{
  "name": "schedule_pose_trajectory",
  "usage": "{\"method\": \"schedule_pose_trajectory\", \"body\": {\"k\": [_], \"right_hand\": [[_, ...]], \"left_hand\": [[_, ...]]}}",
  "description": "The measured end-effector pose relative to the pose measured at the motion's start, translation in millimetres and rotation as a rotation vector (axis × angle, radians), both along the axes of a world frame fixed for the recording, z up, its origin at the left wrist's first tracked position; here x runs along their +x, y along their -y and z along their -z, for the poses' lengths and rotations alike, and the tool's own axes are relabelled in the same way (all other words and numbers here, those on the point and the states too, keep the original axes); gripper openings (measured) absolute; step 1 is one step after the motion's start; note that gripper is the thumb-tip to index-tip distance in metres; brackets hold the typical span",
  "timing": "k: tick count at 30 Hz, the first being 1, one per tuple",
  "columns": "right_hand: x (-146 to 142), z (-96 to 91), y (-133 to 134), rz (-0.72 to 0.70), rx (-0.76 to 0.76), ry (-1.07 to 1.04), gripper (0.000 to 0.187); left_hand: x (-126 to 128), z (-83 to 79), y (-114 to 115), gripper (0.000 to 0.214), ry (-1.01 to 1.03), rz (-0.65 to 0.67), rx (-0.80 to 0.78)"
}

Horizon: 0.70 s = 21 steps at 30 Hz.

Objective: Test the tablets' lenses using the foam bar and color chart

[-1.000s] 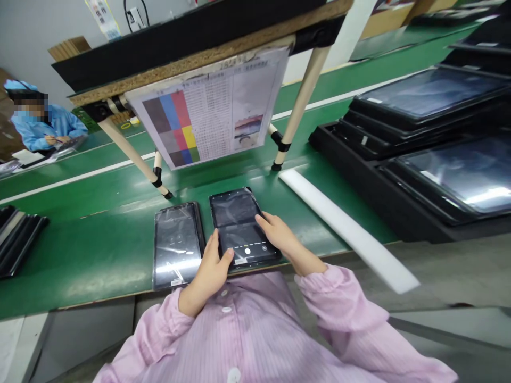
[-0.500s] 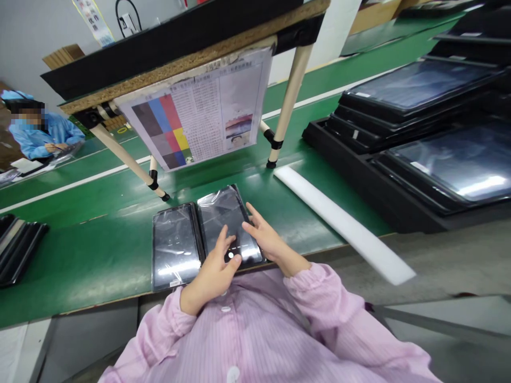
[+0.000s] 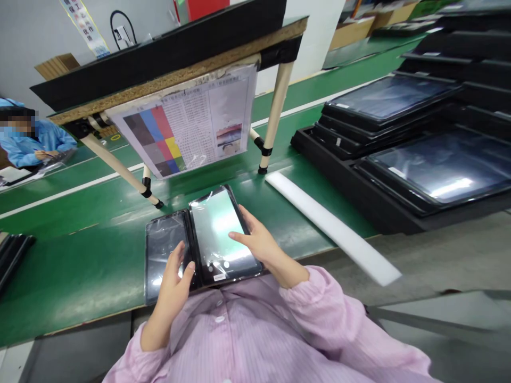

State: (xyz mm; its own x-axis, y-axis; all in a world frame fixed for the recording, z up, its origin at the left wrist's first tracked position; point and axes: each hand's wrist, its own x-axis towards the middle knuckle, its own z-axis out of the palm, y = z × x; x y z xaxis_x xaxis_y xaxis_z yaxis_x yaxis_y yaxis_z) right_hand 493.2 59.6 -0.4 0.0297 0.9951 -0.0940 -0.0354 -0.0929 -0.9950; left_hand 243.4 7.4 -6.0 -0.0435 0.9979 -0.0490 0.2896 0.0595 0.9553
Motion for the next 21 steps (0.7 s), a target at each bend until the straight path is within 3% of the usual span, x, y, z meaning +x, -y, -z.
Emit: {"method": "schedule_pose_trajectory", "body": {"k": [4,6,8,11,14,21], "right_hand": [[-2,-30.3,8,0.039,0.232,-0.051,0.101],[-11,-46.1,7,0.060,0.374,-0.070,0.100],[-21,-59.5,0,0.080,0.436,-0.116,0.094],[-30,-71.4,-16,0.029,0.346,-0.201,0.087],[-31,-72.4,-31,-0.069,0.260,-0.229,0.087],[-29,-61.0,-43,-0.031,0.230,-0.217,0.089]], "left_hand": [[5,-23.0,0,0.080,0.338,0.069,-0.058],[15,-40.5,-2,0.084,0.348,0.073,0.063],[24,-54.7,-5,0.090,0.257,-0.021,0.211],[31,-64.0,-12,0.101,0.092,-0.133,0.400],[32,-63.5,-17,0.117,-0.080,-0.170,0.496],[35,-66.1,-16,0.131,-0.249,-0.219,0.450]]}}
